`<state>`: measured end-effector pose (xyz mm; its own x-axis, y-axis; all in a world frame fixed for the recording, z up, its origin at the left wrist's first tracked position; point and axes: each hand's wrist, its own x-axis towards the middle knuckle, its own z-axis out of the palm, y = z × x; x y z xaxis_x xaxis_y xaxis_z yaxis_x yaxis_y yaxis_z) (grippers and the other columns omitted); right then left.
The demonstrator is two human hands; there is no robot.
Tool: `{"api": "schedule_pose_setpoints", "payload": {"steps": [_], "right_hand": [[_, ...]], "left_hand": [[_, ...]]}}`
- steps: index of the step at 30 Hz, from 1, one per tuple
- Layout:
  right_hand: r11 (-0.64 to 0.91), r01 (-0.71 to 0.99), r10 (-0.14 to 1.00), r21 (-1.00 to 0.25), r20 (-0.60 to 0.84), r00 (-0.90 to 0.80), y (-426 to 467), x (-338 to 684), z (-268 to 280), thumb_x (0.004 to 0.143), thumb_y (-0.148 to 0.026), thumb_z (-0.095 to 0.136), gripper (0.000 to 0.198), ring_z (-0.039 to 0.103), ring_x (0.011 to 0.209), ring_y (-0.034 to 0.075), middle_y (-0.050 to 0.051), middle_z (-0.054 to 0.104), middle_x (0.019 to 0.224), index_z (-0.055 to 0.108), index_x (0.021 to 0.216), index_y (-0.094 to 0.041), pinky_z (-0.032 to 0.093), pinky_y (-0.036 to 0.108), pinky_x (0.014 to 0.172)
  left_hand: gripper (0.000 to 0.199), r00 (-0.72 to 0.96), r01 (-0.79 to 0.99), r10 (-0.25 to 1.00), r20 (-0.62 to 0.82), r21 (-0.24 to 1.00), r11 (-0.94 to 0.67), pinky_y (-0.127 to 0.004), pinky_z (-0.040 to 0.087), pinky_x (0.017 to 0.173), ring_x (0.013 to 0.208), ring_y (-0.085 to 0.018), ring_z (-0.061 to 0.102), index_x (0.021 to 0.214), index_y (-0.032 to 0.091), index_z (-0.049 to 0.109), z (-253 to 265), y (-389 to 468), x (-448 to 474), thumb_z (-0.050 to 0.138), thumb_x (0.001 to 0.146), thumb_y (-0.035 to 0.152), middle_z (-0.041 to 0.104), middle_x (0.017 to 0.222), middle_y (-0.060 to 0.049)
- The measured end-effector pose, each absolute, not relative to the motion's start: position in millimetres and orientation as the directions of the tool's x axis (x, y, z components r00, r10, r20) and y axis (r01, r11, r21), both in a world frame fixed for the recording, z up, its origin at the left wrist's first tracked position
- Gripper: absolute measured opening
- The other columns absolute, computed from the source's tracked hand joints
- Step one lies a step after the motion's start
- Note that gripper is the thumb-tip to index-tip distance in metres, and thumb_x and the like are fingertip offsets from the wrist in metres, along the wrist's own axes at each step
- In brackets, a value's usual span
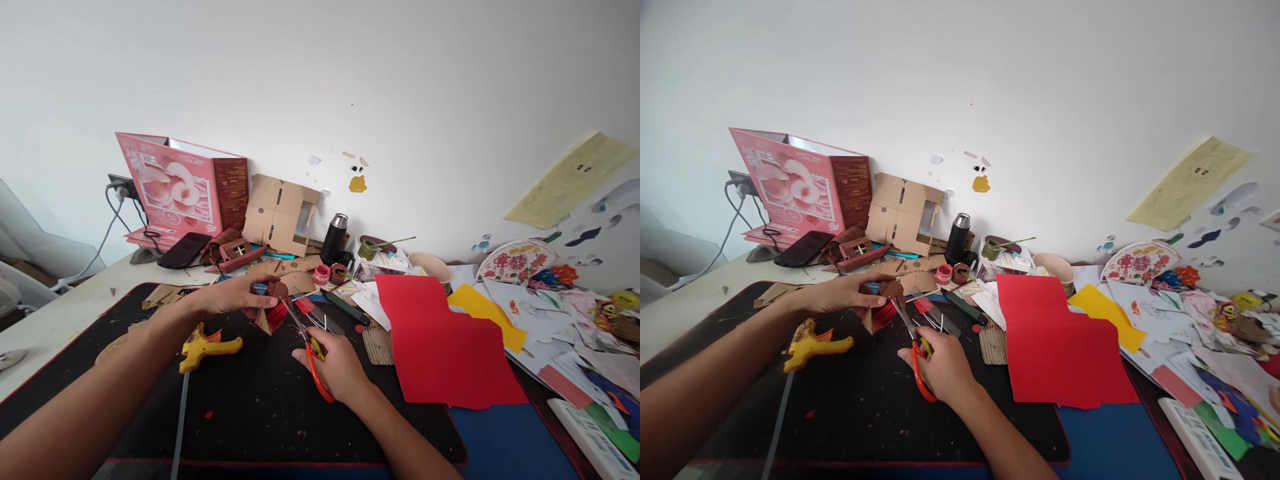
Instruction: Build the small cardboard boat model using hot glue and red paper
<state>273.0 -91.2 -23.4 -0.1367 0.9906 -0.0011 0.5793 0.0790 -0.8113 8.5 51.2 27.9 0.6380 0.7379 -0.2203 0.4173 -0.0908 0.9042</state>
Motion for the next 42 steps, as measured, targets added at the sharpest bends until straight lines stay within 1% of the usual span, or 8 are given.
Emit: {"api": "schedule_pose_setpoints", "payload": {"steps": [6,12,19,25,31,33,36,42], "right_hand": [[0.090,0.583,0.991,-0.808,0.014,-0.134,-90.5,274.6,-30.3,0.090,-0.058,0.081,0.042,0.042,0.063,0.014,-0.004,0.057,0.068,0.082,0.105,-0.019,0.034,0.027,0.062],[0.095,0.601,0.990,-0.794,0.011,-0.141,-88.5,276.6,-32.3,0.091,-0.058,0.080,0.045,0.045,0.065,0.015,-0.003,0.058,0.071,0.082,0.108,-0.017,0.034,0.027,0.064],[0.129,0.611,0.987,-0.781,0.040,-0.157,-88.5,277.9,-32.2,0.092,-0.060,0.077,0.043,0.045,0.065,0.016,-0.002,0.059,0.071,0.081,0.105,-0.019,0.034,0.028,0.064],[0.121,0.605,0.988,-0.787,0.039,-0.147,-88.1,278.8,-33.2,0.092,-0.062,0.076,0.045,0.042,0.063,0.015,-0.003,0.055,0.068,0.080,0.103,-0.019,0.033,0.027,0.063],[0.137,0.619,0.988,-0.774,0.058,-0.145,-87.7,279.4,-34.9,0.092,-0.064,0.075,0.047,0.043,0.064,0.015,-0.002,0.058,0.070,0.080,0.106,-0.019,0.034,0.027,0.064],[0.140,0.620,0.987,-0.772,0.060,-0.148,-87.7,279.2,-34.4,0.092,-0.064,0.075,0.045,0.042,0.064,0.015,-0.002,0.058,0.070,0.079,0.102,-0.020,0.033,0.027,0.064],[0.140,0.622,0.987,-0.770,0.058,-0.150,-87.9,279.6,-34.2,0.092,-0.064,0.074,0.044,0.040,0.064,0.015,-0.003,0.054,0.068,0.078,0.096,-0.020,0.032,0.027,0.062],[0.130,0.633,0.988,-0.763,0.045,-0.148,-88.0,283.5,-39.3,0.093,-0.063,0.074,0.045,0.042,0.065,0.016,-0.002,0.057,0.071,0.079,0.099,-0.019,0.032,0.027,0.063]], "left_hand": [[0.096,0.602,0.421,0.757,-0.254,0.906,-0.030,-0.034,0.066,0.072,0.108,-0.032,0.075,0.156,0.028,0.061,21.9,53.1,10.8,0.090,0.073,0.068,0.071,0.143,-0.012],[0.091,0.601,0.423,0.760,-0.249,0.905,-0.038,-0.038,0.068,0.076,0.118,-0.036,0.073,0.151,0.027,0.066,24.7,53.3,11.4,0.091,0.072,0.066,0.065,0.154,-0.014],[0.098,0.620,0.465,0.726,-0.298,0.884,-0.035,-0.032,0.063,0.069,0.103,-0.030,0.075,0.152,0.024,0.062,27.2,55.0,11.9,0.089,0.071,0.074,0.070,0.144,-0.013],[0.098,0.615,0.485,0.728,-0.303,0.874,-0.046,-0.028,0.058,0.065,0.098,-0.029,0.075,0.151,0.024,0.063,30.4,55.0,14.0,0.088,0.071,0.074,0.074,0.135,-0.012],[0.097,0.610,0.476,0.738,-0.289,0.878,-0.050,-0.031,0.063,0.071,0.117,-0.036,0.072,0.153,0.024,0.063,29.5,55.6,15.1,0.089,0.072,0.070,0.063,0.156,-0.015],[0.097,0.607,0.473,0.741,-0.287,0.880,-0.047,-0.033,0.064,0.071,0.116,-0.036,0.072,0.153,0.022,0.064,28.0,56.4,16.0,0.090,0.071,0.069,0.061,0.159,-0.017],[0.100,0.599,0.470,0.737,-0.314,0.882,-0.007,-0.036,0.066,0.074,0.115,-0.037,0.074,0.153,0.021,0.064,25.8,57.4,17.8,0.092,0.069,0.068,0.062,0.158,-0.018],[0.097,0.575,0.459,0.757,-0.310,0.888,0.015,-0.037,0.067,0.078,0.125,-0.041,0.071,0.148,0.023,0.070,25.1,56.2,21.0,0.095,0.065,0.066,0.073,0.145,-0.015]]}}
